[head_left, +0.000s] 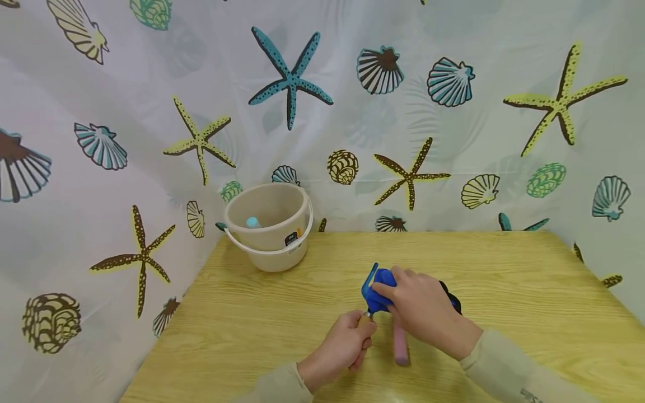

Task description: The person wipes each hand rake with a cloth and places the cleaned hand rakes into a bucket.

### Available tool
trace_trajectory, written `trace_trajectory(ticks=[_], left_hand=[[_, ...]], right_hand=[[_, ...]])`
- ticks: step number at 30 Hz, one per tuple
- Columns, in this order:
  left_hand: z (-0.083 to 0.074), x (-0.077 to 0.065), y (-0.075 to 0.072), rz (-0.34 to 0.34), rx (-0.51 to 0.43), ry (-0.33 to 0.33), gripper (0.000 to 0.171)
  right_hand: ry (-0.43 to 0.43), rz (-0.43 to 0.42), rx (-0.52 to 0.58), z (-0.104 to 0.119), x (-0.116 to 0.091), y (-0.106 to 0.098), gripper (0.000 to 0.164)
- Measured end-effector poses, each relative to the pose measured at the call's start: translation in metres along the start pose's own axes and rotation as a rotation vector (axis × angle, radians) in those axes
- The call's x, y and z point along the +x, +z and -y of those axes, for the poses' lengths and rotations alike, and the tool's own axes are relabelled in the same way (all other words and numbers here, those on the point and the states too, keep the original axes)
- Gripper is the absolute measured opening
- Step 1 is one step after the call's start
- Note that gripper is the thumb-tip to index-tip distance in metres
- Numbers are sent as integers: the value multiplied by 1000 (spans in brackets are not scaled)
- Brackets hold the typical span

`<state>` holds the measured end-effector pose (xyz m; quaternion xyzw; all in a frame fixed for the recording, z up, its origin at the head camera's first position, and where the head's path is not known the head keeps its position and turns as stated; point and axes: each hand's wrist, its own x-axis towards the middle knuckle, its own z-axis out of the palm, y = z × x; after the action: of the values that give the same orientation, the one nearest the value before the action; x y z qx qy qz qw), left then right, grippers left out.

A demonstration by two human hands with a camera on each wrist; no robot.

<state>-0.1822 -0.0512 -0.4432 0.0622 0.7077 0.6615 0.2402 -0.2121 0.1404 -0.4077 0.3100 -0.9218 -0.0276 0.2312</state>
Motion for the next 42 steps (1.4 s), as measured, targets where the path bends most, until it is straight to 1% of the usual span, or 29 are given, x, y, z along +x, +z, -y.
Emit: trace_trajectory(ticks=[3, 8, 13, 17, 19, 21, 23, 25, 28, 31, 34, 37, 42], left_hand=[[-2, -3, 1, 12, -4, 8, 13], [-3, -7, 2, -19, 5, 0, 14], [-4, -9, 3, -58, -9, -11, 15], [-5, -8, 2, -72, -26, -26, 15], [-5, -8, 2, -77, -36, -29, 15], [-5, -9, 1, -80, -42, -26, 14], [-4, -9, 0, -82, -50, -21, 14], [-5, -9, -1, -76, -57, -12, 15], [-5, -8, -2, -54, -75, 3, 16], [-7, -8, -1, -33, -103, 7, 16], [-8, -8, 2, -31, -119, 8, 13], [-9, -10, 3, -36, -120, 12, 9], [-10, -13, 5, -46, -143, 14, 8]], right_hand=[[3, -38, -21, -3, -2, 2, 45], [-18, -75, -61, -9, -3, 10, 46], [-61, -110, -97, -12, -5, 17, 45], [-95, -151, -181, -20, -6, 16, 49], [-81, -168, -201, -26, -7, 14, 49], [-38, -169, -174, -30, -8, 10, 51], [17, -157, -92, -32, -9, 6, 50], [42, -124, 4, -30, -10, 1, 50], [28, -59, 115, -22, -12, -3, 49], [8, -18, 161, -15, -14, -3, 48], [12, -17, 150, -13, -15, 0, 50], [11, -44, 112, -17, -15, 5, 53], [-50, -116, -1, -27, -14, 10, 60]])
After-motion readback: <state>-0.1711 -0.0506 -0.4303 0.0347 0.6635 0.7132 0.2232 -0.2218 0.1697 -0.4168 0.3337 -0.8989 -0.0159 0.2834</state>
